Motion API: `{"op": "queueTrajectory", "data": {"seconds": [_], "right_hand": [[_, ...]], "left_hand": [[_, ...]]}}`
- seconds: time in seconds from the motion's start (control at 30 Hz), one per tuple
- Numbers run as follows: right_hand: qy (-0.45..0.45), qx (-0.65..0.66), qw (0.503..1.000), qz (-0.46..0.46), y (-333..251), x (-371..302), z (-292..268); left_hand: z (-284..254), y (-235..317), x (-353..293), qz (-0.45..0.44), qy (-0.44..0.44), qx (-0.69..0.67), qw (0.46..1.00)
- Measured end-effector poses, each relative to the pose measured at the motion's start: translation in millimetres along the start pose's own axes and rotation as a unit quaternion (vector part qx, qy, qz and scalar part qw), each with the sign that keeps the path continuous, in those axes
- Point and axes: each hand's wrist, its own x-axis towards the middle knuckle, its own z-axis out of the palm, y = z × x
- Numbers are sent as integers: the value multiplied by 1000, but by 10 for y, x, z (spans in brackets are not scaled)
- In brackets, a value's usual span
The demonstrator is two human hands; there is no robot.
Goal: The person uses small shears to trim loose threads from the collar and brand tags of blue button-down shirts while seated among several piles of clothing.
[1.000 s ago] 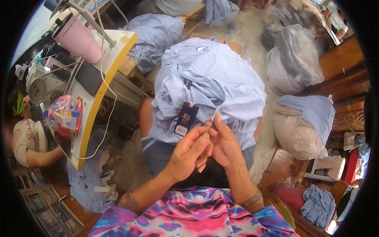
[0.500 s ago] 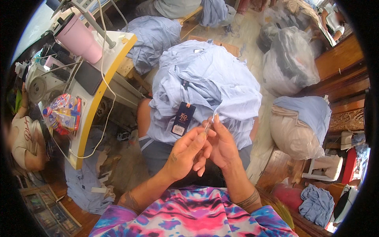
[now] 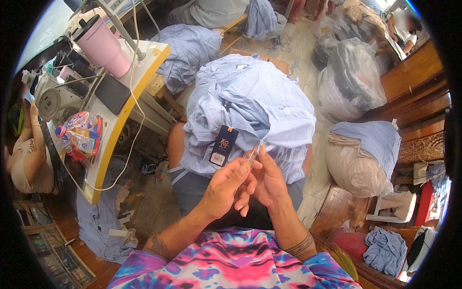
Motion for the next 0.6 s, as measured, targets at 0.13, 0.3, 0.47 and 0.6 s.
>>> {"op": "queueTrajectory", "data": {"seconds": [0.13, 0.3, 0.47, 0.6], "right_hand": [[-8, 7, 1000, -1, 33, 14, -14], [150, -110, 982, -20, 25, 9, -95], [83, -115, 985, -100, 227, 175, -153], [78, -74, 988, -111, 296, 246, -446]], "left_hand": [[5, 35, 0, -10, 21, 7, 1000], [64, 1, 93, -26, 55, 52, 997], [-1, 131, -38, -31, 73, 11, 997], [172, 128, 34, -30, 93, -5, 995]]}}
